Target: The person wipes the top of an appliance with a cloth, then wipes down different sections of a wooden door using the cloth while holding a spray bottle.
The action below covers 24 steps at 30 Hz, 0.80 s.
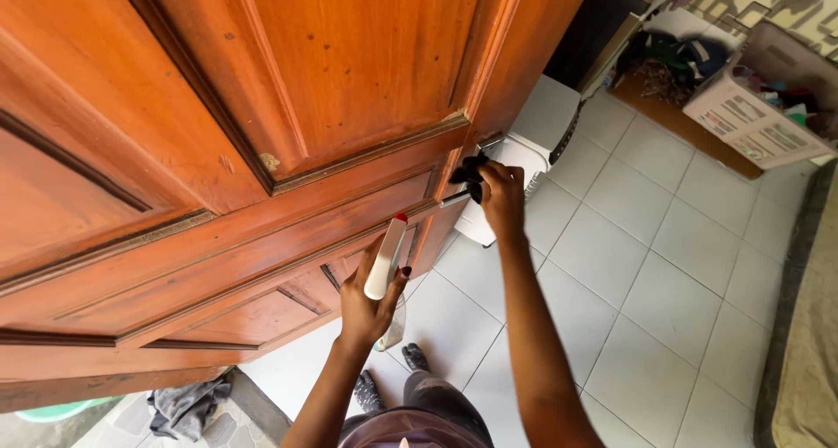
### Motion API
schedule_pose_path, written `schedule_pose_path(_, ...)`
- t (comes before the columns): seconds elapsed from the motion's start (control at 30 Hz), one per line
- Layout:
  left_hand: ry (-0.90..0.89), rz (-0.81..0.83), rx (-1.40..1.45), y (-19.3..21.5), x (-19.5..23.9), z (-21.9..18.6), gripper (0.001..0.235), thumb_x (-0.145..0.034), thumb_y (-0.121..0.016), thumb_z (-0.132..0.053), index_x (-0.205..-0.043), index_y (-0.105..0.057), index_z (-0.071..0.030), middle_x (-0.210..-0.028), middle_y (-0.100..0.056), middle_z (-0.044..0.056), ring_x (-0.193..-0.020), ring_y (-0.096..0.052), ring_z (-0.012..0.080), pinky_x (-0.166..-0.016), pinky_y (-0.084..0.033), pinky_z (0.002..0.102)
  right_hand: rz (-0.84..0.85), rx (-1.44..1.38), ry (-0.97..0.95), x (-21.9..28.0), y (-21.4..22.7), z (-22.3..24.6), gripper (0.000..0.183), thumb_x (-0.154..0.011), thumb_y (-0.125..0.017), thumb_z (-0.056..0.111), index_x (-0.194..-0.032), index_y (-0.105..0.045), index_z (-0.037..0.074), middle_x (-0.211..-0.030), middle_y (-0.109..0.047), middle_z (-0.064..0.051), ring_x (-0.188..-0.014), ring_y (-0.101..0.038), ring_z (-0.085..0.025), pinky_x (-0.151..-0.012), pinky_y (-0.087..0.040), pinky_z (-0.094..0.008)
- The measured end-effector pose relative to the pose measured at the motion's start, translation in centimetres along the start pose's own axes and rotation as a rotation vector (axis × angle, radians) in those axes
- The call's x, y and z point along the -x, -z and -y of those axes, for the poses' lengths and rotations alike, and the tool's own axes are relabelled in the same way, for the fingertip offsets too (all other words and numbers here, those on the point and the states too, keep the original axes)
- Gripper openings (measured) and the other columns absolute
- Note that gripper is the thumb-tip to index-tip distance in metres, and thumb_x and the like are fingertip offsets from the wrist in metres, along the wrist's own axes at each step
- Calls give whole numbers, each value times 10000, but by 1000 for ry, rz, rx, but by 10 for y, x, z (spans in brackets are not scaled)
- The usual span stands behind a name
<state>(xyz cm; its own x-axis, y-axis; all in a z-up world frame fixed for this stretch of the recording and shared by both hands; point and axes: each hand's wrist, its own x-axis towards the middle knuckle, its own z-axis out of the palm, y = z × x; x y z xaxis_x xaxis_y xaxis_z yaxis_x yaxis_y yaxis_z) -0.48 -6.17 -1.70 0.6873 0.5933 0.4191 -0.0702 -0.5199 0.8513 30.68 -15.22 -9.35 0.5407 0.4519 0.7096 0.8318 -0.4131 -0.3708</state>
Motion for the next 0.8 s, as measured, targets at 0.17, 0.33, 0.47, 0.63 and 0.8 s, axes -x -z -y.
schedule_pose_path(0.17,-7,-80,-38,-11,-1,-5,586,-932,-705,-227,-1458,-507,-62,-852,-752,108,-759,-780,214,-675,-623,345,168,-78,-211,-6,12,-69,67,-943,-653,11,-1006,-675,21,-1011,-706,-145,-876,-646,-338,-834,-533,-439)
schedule_pose_path(0.33,18,-188,-57,-46,-14,-9,554,-940,-699,-206,-1444,-518,-61,-889,-762,115,-803,-787,215,-688,-618,341,-46,-229,-188,18,-1,-53,161,-914,-691,28,-1073,-675,14,-1076,-679,-149,-944,-610,-366,-841,-498,-465)
schedule_pose_path(0.47,9,-253,-14,-82,-15,-6,527,-956,-679,-177,-1440,-515,-49,-896,-748,125,-809,-773,219,-703,-606,339,6,-264,-24,38,-8,8,232,-910,-674,65,-1141,-693,54,-1228,-630,-117,-1101,-521,-348,-959,-455,-451)
schedule_pose_path(0.63,114,-352,-16,-111,-3,-1,511,-947,-662,-153,-1425,-523,-40,-871,-728,121,-765,-753,212,-690,-598,332,25,-355,147,53,-23,43,211,-949,-598,73,-1152,-659,68,-1250,-604,-120,-1173,-520,-358,-1034,-440,-457)
schedule_pose_path(0.8,105,-421,-68,-126,-6,-8,525,-935,-675,-142,-1428,-528,-36,-881,-734,119,-831,-773,205,-728,-602,330,-243,-721,-405,52,-41,-4,304,-1047,-492,119,-1333,-452,22,-1322,-537,-170,-1216,-522,-309,-1088,-397,-425)
